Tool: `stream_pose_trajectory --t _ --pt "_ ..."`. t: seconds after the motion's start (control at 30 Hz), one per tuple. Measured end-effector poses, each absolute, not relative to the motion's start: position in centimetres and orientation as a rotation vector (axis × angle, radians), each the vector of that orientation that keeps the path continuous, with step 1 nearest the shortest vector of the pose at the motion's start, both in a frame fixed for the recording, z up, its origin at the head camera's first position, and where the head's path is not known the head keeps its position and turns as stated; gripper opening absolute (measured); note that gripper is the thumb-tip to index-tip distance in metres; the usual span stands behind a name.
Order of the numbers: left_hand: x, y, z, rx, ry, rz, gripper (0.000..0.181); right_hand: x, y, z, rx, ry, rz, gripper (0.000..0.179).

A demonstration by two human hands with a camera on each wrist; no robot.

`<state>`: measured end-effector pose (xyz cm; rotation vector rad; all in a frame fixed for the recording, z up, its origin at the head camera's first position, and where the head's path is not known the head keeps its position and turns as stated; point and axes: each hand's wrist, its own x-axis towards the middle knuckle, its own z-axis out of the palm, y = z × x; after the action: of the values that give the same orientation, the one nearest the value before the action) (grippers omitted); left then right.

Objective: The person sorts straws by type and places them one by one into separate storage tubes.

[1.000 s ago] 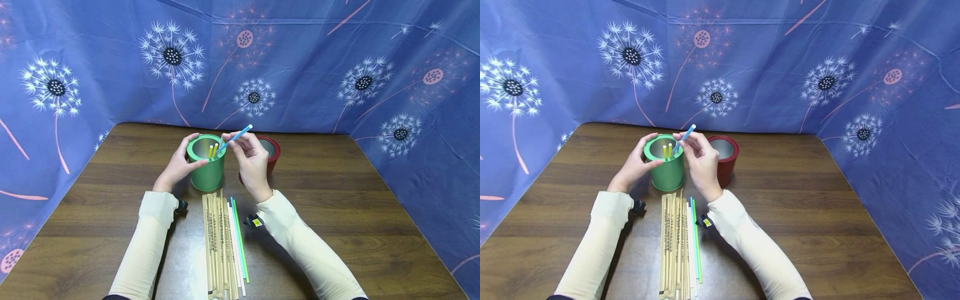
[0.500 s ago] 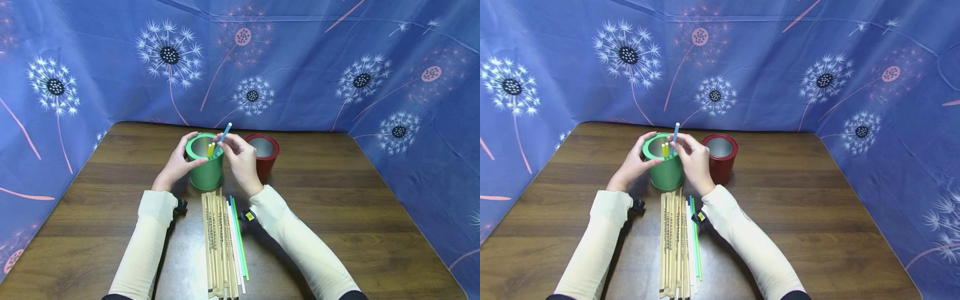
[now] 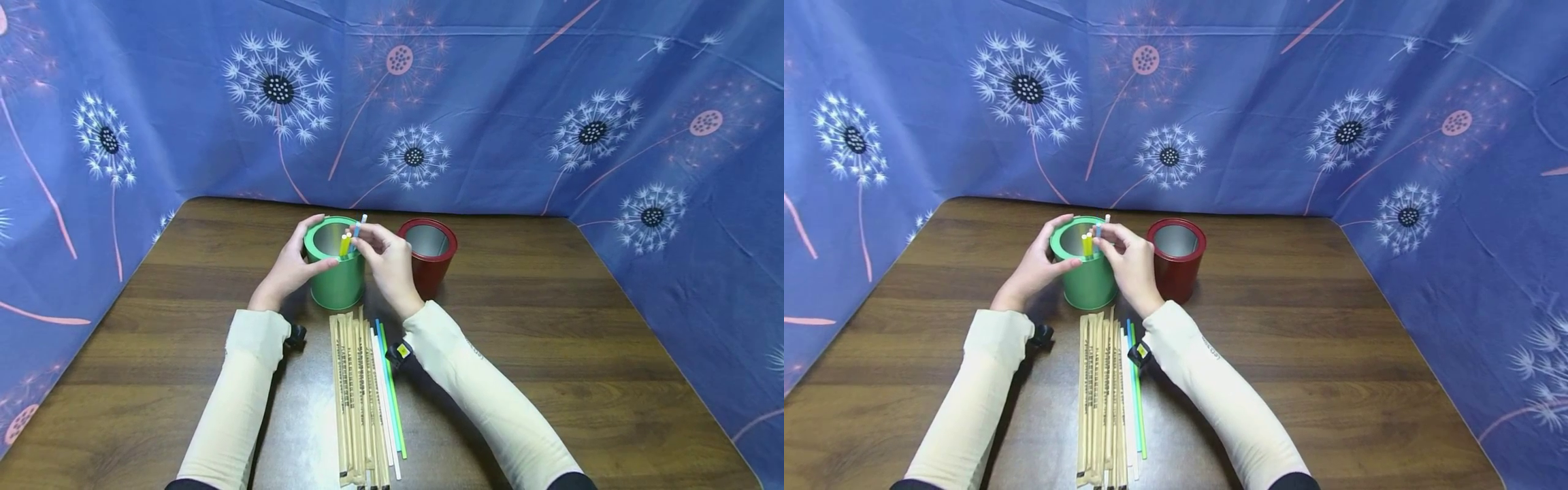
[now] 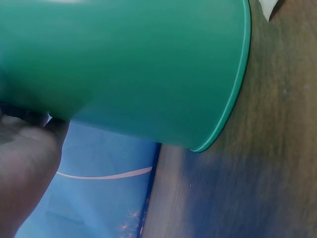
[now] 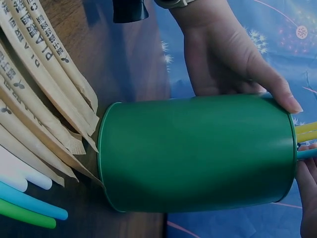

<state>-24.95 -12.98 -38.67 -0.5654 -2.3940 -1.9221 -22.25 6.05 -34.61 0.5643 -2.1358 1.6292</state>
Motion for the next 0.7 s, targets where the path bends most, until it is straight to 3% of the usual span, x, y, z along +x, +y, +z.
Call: stream_pose_trajectory --t 0.7 --pt "-25.2 -13.0 -38.9 -0.573 -2.381 -1.91 0.083 -20.9 8.0 -35.3 0.523 -2.106 1.653 0.022"
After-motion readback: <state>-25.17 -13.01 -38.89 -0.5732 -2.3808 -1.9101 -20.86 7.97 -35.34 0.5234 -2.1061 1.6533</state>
